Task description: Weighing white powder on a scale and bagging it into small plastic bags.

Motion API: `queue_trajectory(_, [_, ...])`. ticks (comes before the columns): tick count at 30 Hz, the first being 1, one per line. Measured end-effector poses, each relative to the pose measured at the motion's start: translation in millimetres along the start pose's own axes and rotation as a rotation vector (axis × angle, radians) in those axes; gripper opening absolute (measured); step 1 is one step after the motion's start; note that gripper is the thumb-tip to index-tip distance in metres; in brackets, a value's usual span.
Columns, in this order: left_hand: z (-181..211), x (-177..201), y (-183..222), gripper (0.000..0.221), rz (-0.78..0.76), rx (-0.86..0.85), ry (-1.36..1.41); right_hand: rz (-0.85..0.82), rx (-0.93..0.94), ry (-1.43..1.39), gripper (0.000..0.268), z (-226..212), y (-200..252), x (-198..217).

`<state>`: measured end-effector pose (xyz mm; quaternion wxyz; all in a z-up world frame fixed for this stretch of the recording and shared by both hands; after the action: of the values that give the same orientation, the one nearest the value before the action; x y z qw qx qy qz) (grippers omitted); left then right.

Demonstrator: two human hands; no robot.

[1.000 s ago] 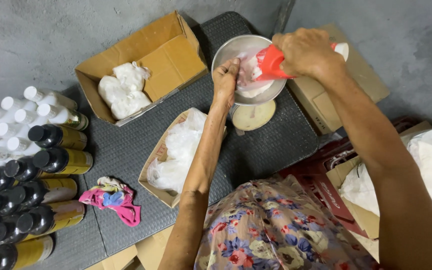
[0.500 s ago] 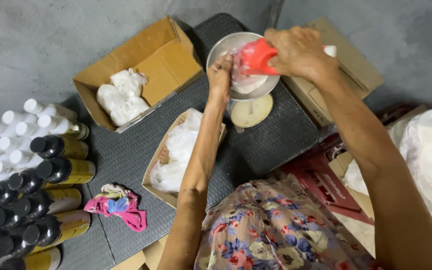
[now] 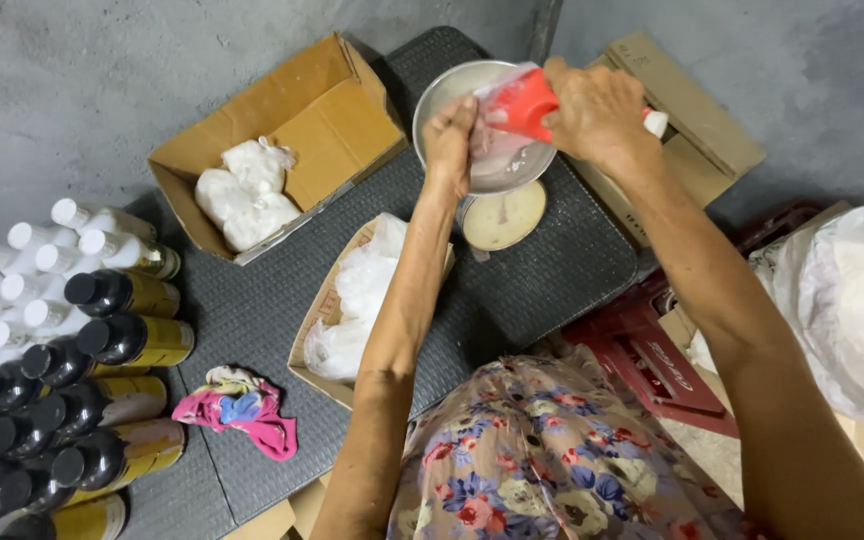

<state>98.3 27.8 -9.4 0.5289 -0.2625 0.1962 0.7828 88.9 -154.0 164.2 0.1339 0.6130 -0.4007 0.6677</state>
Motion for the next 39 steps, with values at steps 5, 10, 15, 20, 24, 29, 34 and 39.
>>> queue_trajectory(5, [-2.0,4.6,33.1,0.025,0.007,0.087,-0.069,-0.119,-0.033,0.127,0.032,11.7,3.7,-22.0])
queue_trajectory(10, [22.9,-17.8,42.7,0.024,-0.110,0.079,-0.060,-0.098,0.013,0.212,0.033,-6.7,7.2,5.6])
queue_trajectory(15, [63.5,-20.7,47.2,0.021,-0.108,-0.024,-0.254,-0.095,0.009,0.142,0.035,-18.6,-0.7,19.1])
queue_trajectory(20, [47.1,9.6,37.4,0.025,-0.003,-0.096,-0.621,-0.047,0.086,0.090,0.031,-35.3,5.5,22.5])
queue_trajectory(24, [24.6,31.1,20.9,0.022,0.043,-0.089,-0.344,-0.127,0.138,0.215,0.035,-31.5,10.1,-7.5])
queue_trajectory(29, [12.8,37.2,12.6,0.020,0.032,-0.094,-0.230,0.010,0.104,0.092,0.033,-36.0,19.5,26.4])
queue_trajectory(34, [5.4,25.3,20.3,0.019,0.064,0.010,-0.253,-0.114,0.059,0.170,0.029,-12.0,33.9,-9.2])
queue_trajectory(39, [-5.4,22.2,21.1,0.021,-0.034,-0.010,-0.134,0.159,0.095,0.020,0.028,-24.8,51.2,32.9])
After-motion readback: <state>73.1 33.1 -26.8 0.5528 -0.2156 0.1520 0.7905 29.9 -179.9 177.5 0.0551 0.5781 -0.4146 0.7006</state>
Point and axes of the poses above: each hand's wrist, its own y-axis away from the middle knuckle, its own x-axis out of the back of the hand, z = x × y, the point moved 9 cm from there along -y, towards the middle knuckle, and after that the axes turned 2 degrees about y, right-handed, at the moved point
